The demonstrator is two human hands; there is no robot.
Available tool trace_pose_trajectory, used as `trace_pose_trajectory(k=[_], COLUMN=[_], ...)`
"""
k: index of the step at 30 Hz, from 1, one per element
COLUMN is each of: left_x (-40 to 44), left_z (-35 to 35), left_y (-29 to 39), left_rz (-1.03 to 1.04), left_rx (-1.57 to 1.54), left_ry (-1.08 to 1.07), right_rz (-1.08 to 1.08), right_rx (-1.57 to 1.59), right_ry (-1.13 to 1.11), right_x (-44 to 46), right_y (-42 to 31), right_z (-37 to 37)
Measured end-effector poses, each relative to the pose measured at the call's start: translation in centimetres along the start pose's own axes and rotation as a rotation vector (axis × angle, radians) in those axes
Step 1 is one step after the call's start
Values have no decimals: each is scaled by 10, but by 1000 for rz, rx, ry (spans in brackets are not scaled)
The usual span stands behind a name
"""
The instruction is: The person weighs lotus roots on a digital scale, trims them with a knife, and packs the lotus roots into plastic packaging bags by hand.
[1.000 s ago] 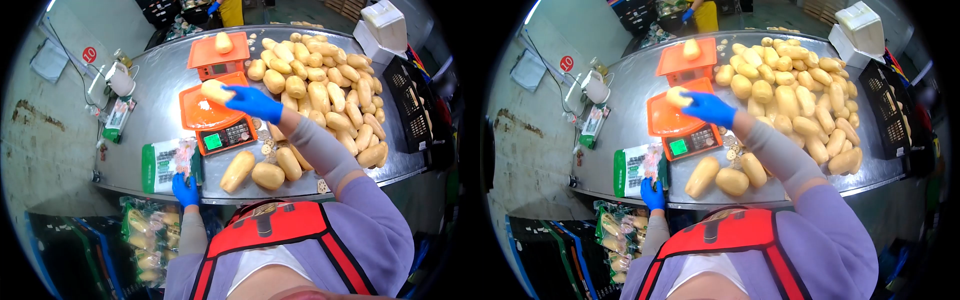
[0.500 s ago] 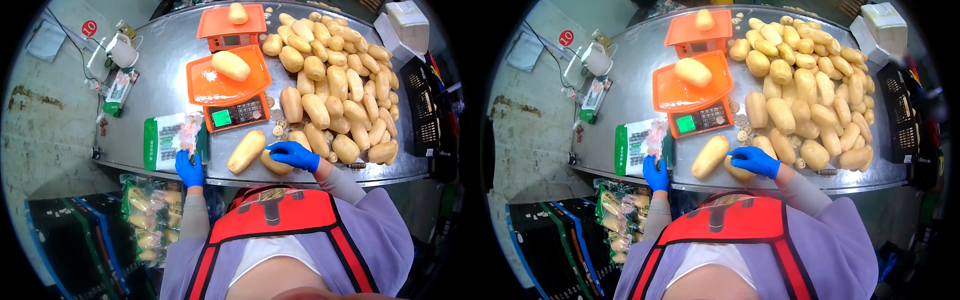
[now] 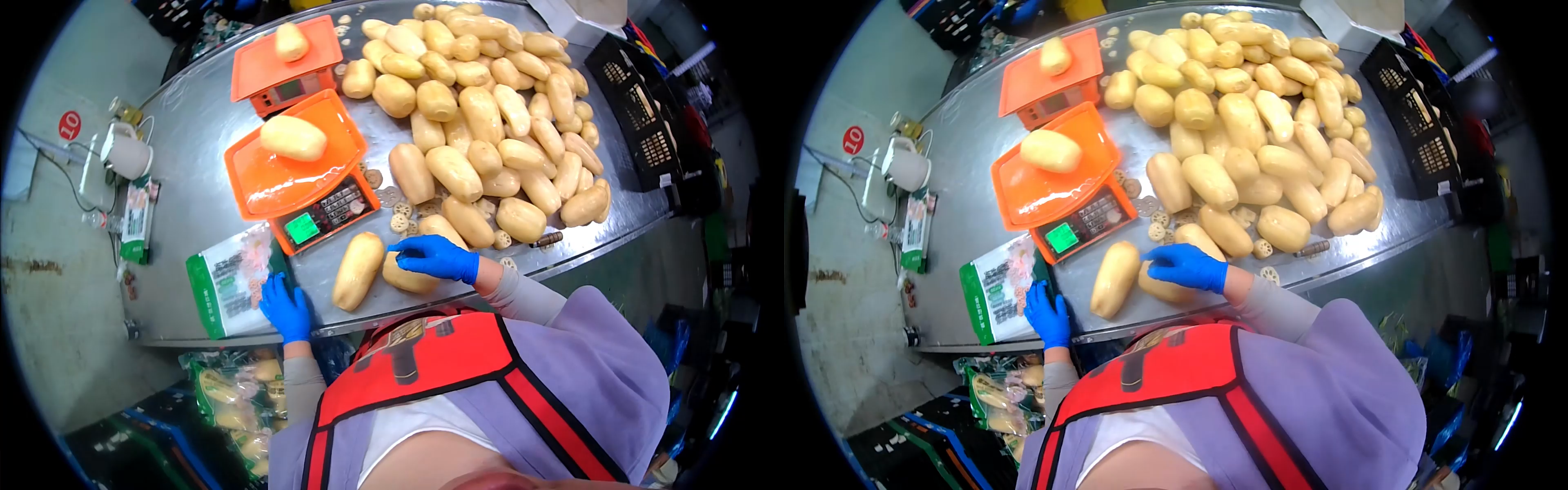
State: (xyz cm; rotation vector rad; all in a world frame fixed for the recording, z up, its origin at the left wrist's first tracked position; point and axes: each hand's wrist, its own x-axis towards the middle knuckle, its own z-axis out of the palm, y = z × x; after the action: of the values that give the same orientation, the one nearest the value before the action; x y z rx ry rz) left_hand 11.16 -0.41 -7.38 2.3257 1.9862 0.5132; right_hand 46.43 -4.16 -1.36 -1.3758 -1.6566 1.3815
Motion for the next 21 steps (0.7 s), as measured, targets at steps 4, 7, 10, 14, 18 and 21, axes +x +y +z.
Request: trace_pose_trajectory(k=[4, 7, 10, 14, 18, 21], left_x=[5, 3, 2, 0, -1, -1], left_z=[-11, -9, -7, -8, -6, -5], left_y=[-15, -19, -18, -14, -14, -17], left_rz=[62, 75, 72, 26, 16, 10], left_rx=[-18, -17, 5, -39, 5, 12], left_ry=[-15, -13, -7, -43, -27, -28], right_rz=[-100, -171, -72, 34, 24, -5], right_rx=[60, 129, 283, -28, -280, -289], right_ry=[329, 727, 925, 1006, 1174, 1151], right_x=[-13, -21, -33, -35, -29, -13], right_y=[-4, 8, 18, 23, 26, 49], right_z=[-22, -57, -93, -98, -100, -109])
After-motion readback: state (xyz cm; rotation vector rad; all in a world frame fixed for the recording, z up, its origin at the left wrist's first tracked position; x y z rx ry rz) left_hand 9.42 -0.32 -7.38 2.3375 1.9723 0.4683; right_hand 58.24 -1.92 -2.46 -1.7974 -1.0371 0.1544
